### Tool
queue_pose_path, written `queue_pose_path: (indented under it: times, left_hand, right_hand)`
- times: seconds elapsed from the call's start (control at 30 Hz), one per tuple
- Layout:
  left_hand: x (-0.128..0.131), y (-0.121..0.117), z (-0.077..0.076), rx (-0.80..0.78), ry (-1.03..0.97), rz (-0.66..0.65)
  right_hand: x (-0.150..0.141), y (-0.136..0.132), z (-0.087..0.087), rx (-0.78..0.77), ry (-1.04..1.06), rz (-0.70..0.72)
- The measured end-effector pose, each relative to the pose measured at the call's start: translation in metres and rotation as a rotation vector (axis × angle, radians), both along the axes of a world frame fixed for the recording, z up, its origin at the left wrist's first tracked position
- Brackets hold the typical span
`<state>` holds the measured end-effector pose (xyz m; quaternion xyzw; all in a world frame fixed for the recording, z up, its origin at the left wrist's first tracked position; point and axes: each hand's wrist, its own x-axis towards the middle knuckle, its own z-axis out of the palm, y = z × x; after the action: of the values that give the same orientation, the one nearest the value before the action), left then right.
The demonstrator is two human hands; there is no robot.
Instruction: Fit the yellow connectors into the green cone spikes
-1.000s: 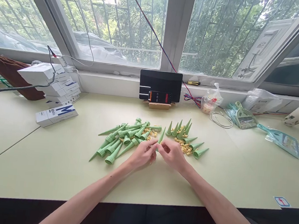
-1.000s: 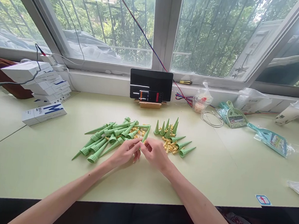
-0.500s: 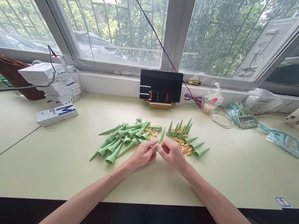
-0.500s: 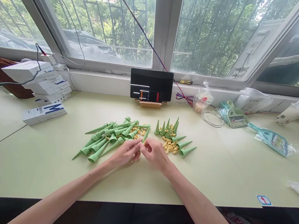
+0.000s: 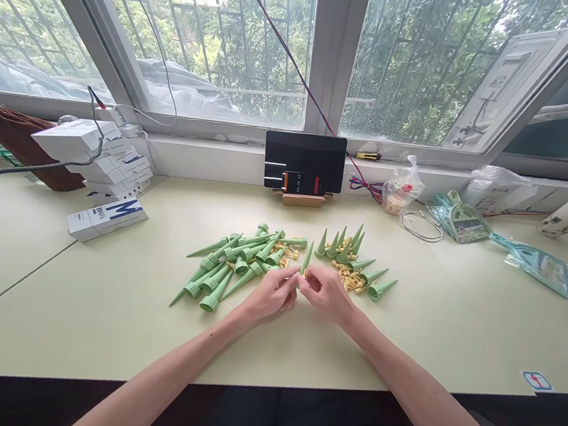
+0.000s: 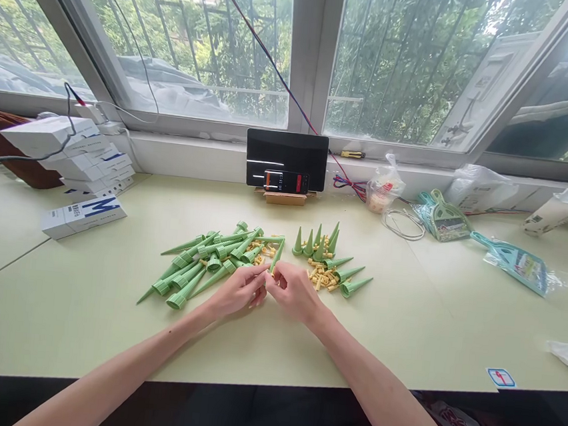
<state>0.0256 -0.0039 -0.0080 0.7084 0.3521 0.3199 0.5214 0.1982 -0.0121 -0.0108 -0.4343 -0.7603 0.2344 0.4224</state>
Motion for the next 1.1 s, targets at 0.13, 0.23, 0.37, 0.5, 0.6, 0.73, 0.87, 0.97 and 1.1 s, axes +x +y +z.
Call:
queue_pose_path:
  times: [0.13,0.23,0.37,0.5,0.6,0.73,0.87,0.97,1.1]
  left_hand:
    - [0.0016,-0.0007,0.0014,-0.020,-0.014,0.004]
    - [0.0036,-0.0014,0.0022,-0.054,-0.061,-0.001]
    - [0.0053,-0.0015,0.0028,-0.096,-0.107,0.008]
    - [0.0051,-0.0010,0.0045,-0.125,-0.123,0.054]
    - [0.0049,-0.0006,0.0060,-0.140,-0.124,0.081]
    - [0.0051,0.0003,0.0063,-0.166,-0.142,0.087]
    - [0.0054,0.0005,0.0061,-0.173,-0.155,0.093]
    - [0.0054,0.0004,0.0068,-0.164,-0.148,0.103]
    - [0.0041,0.0011,0.0076,-0.103,-0.125,0.132]
  right_hand:
    - [-0.0006,0.0000,-0.0007,0.004,0.003,-0.007]
    - [-0.0007,-0.0006,0.0001,0.010,0.012,-0.019]
    - [-0.0007,-0.0008,0.0004,-0.001,0.028,-0.037]
    - [-0.0006,-0.0008,-0.0009,-0.002,0.035,-0.061]
    - [-0.0003,-0.0010,-0.0012,0.004,0.038,-0.068]
    - [0.0003,-0.0009,-0.0010,0.011,0.043,-0.054]
    - [0.0005,-0.0004,-0.0012,0.014,0.038,-0.054]
    - [0.0004,-0.0003,-0.0016,0.017,0.031,-0.068]
    - [0.0008,0.0001,-0.0017,0.013,0.017,-0.086]
